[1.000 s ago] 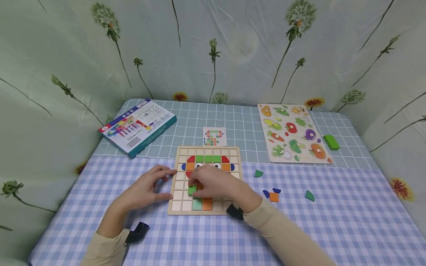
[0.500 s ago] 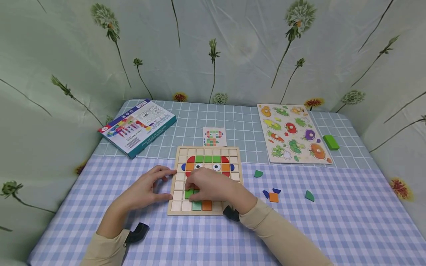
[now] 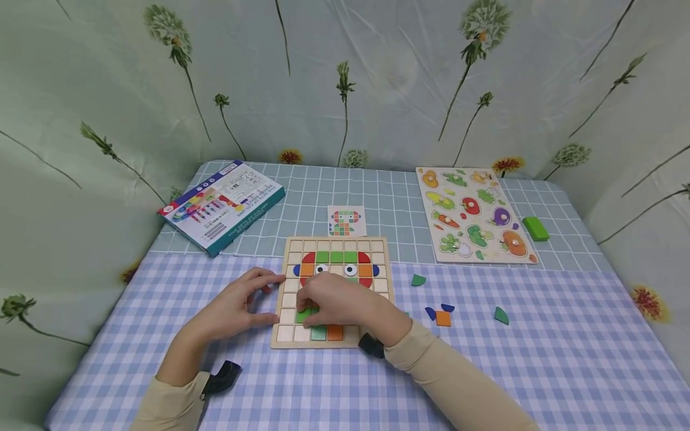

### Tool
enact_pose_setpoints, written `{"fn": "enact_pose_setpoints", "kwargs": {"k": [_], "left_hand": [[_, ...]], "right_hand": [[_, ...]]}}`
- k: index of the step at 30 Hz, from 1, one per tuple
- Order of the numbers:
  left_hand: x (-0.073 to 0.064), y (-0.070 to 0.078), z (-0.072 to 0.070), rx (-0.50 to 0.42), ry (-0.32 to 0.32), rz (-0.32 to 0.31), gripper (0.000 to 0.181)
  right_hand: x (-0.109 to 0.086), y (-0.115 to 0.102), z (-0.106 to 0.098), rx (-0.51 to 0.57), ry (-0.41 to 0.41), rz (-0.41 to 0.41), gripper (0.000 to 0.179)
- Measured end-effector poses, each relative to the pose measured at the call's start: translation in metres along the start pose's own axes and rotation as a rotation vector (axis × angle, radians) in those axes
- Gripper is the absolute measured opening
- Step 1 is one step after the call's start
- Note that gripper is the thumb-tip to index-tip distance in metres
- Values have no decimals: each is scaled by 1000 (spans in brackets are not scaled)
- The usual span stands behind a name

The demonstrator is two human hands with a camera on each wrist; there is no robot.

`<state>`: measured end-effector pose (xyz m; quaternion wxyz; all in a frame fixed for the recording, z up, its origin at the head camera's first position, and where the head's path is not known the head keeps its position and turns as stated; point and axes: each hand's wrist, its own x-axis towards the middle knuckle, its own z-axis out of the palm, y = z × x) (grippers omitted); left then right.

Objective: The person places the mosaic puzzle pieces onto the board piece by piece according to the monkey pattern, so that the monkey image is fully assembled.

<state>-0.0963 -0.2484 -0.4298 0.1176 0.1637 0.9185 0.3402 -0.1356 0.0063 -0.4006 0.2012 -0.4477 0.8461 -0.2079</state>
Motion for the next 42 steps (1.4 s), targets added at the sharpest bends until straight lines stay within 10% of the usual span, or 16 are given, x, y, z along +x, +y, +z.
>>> {"fn": "enact_pose_setpoints", "kwargs": {"k": [19,42], "left_hand": [[1,-2,3,10,-5,-23,72],[0,1,2,18,4,-9,73]], "right_hand": [[-18,3,-1,-68,20,17,17],[-191,72,-23,67,231,451,27]]}}
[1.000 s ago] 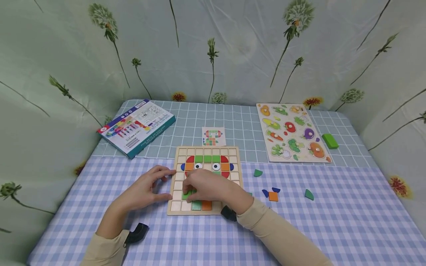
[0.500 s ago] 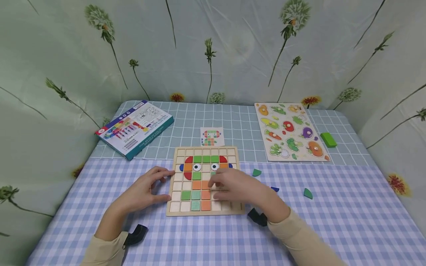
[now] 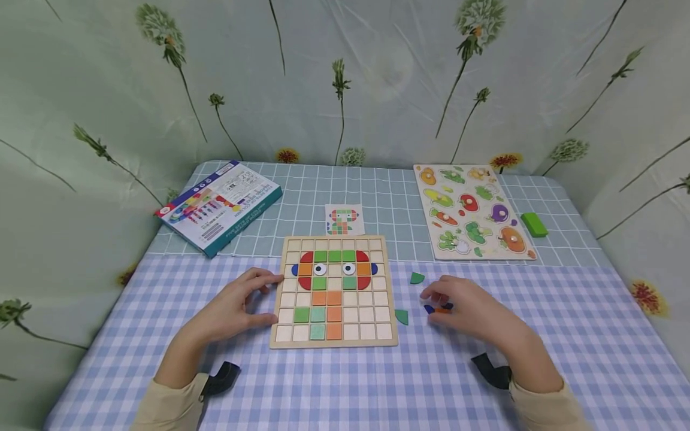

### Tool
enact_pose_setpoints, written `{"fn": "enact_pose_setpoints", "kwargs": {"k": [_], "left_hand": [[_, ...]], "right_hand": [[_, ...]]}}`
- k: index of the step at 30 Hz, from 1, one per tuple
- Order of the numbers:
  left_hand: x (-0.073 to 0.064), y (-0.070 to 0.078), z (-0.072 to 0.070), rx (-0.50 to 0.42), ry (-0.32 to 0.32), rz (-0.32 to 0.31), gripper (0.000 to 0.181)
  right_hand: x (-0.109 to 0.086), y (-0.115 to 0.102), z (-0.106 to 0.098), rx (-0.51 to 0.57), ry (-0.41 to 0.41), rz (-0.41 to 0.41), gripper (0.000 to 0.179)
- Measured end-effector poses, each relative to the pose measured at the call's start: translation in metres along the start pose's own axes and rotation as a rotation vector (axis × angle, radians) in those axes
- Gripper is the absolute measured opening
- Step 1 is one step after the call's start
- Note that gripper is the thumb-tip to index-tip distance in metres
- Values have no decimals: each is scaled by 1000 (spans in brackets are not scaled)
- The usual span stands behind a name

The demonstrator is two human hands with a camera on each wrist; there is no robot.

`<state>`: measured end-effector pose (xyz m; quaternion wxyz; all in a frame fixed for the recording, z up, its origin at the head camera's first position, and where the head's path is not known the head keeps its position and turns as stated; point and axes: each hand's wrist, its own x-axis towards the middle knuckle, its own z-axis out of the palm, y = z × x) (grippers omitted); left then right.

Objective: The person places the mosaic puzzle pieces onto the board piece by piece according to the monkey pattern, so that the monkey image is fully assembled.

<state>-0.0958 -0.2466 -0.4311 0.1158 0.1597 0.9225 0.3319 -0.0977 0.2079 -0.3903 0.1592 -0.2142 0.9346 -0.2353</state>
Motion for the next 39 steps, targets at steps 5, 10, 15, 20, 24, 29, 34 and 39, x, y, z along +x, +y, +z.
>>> {"fn": "enact_pose_setpoints", "kwargs": {"k": [5,10,15,20,24,29,34,39], "left_hand": [[1,0,0,5,-1,-12,73],[1,-1,0,2,-2,-10,74],[1,-2,0,-10,-3,4,73],[0,-1,0,-11,-5,-2,72],[0,0,0,-8,-3,-3,72],[0,0,0,-10,-3,-5,72],[0,0,0,-12,-3,-6,72],[0,0,0,-10,1,-3,72]], "right_hand": [[-12,14,0,0,-3,67,32],[-18,20,2,-13,13,88,34],[-18,23,6,-21,6,126,31],[-20,26,7,3,23,118,28],[-21,27,8,15,29,120,25],[-22,28,10,1,38,122,22],[-22,27,9,-26,45,103,23],[-21,26,8,-50,39,86,24]]}}
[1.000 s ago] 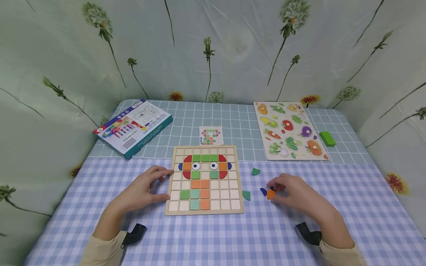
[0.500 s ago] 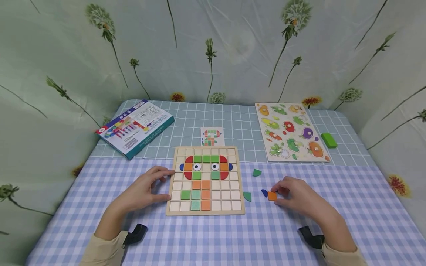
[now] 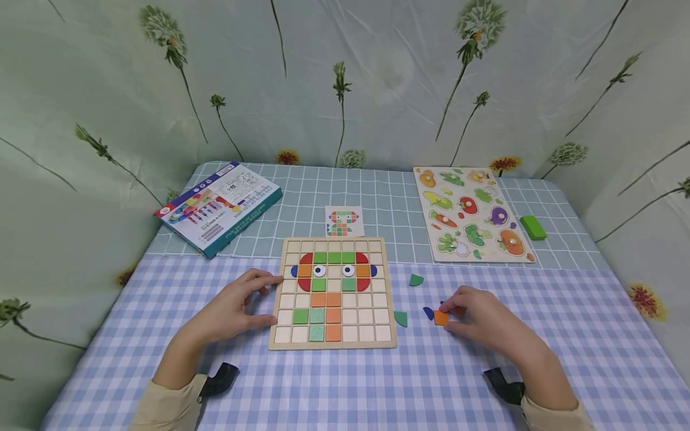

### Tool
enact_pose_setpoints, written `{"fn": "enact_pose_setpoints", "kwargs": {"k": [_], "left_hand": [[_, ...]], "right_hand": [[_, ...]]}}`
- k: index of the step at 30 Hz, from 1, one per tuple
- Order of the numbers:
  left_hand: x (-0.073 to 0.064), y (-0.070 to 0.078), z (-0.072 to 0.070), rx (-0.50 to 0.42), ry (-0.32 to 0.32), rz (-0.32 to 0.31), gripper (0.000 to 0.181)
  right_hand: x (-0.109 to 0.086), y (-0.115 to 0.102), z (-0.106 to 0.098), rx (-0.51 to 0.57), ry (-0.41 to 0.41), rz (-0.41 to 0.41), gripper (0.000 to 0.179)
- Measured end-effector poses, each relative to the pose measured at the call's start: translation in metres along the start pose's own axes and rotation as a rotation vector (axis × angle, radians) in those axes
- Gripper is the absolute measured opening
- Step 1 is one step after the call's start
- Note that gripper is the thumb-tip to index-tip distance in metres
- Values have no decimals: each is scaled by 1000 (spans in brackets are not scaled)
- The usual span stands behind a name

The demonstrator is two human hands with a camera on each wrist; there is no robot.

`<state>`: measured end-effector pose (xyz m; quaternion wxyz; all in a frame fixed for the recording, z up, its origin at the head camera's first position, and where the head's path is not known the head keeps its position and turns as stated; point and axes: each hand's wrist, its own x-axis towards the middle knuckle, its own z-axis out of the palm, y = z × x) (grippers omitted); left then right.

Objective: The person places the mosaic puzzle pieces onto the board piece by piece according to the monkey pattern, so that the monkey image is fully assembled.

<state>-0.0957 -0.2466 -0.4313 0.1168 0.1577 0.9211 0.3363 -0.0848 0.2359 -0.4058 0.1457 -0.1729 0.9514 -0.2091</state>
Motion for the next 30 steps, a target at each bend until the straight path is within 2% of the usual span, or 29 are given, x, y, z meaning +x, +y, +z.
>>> {"fn": "enact_pose_setpoints", "kwargs": {"k": [6,15,30], "left_hand": [[0,0,0,5,4,0,72],[1,1,0,12,3,-12,72],[0,0,0,11,6,-2,73]], "right_hand": [[2,-3,1,-10,-7,16,23],[9,-11,-3,33,-12,-26,22],[42,-42,2,76,-27,-264,18]]}}
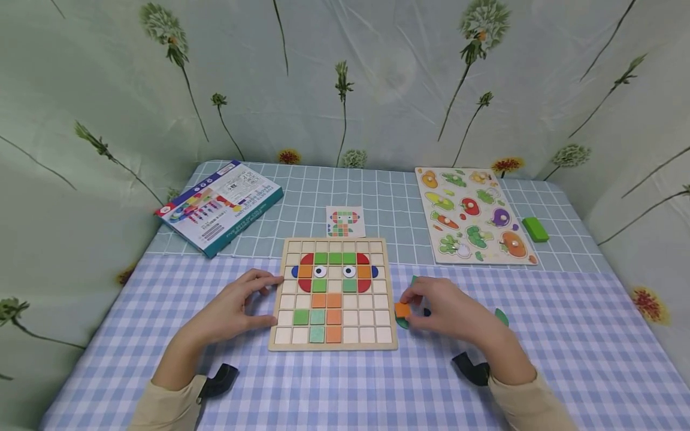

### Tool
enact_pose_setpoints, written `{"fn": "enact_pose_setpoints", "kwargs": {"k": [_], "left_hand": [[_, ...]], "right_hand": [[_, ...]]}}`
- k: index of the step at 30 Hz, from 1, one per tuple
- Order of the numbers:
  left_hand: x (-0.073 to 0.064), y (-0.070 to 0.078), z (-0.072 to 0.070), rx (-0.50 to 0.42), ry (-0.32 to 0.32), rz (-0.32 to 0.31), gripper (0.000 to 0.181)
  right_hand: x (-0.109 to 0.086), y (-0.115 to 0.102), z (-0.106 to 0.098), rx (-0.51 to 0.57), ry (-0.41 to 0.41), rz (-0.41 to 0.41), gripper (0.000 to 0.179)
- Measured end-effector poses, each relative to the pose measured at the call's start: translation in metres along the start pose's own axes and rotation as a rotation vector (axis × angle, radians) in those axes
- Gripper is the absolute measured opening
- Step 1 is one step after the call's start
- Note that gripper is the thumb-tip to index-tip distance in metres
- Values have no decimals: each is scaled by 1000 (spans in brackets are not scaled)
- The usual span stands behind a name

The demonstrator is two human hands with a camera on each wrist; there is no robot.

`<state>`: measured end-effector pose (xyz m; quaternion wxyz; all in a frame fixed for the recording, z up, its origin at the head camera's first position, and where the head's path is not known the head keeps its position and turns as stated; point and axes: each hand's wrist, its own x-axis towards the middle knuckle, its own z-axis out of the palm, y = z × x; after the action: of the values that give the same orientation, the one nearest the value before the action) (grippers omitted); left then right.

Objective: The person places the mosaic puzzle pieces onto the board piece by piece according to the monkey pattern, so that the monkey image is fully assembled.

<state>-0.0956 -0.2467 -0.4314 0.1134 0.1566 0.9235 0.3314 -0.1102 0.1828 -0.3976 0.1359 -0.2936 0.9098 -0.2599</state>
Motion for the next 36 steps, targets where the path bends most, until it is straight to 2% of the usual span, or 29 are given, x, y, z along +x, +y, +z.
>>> {"fn": "enact_pose_setpoints", "kwargs": {"k": [5,14,25,33,36], "left_hand": [[-1,0,0,3,1,4,73],[-2,1,1,8,-8,-4,72],[-1,2,0,5,-15,-17,73],[0,0,-1,-3,-11,-8,72],[1,0,-2,-4,-16,-6,71]], "right_hand": [[15,-10,6,31,-14,-69,21],[45,-37,21,-3,-19,-184,18],[78,-76,34,-34,-52,-208,18],[92,-99,46,-99,-145,-226,18],[95,-106,51,-120,-163,-261,17]]}}
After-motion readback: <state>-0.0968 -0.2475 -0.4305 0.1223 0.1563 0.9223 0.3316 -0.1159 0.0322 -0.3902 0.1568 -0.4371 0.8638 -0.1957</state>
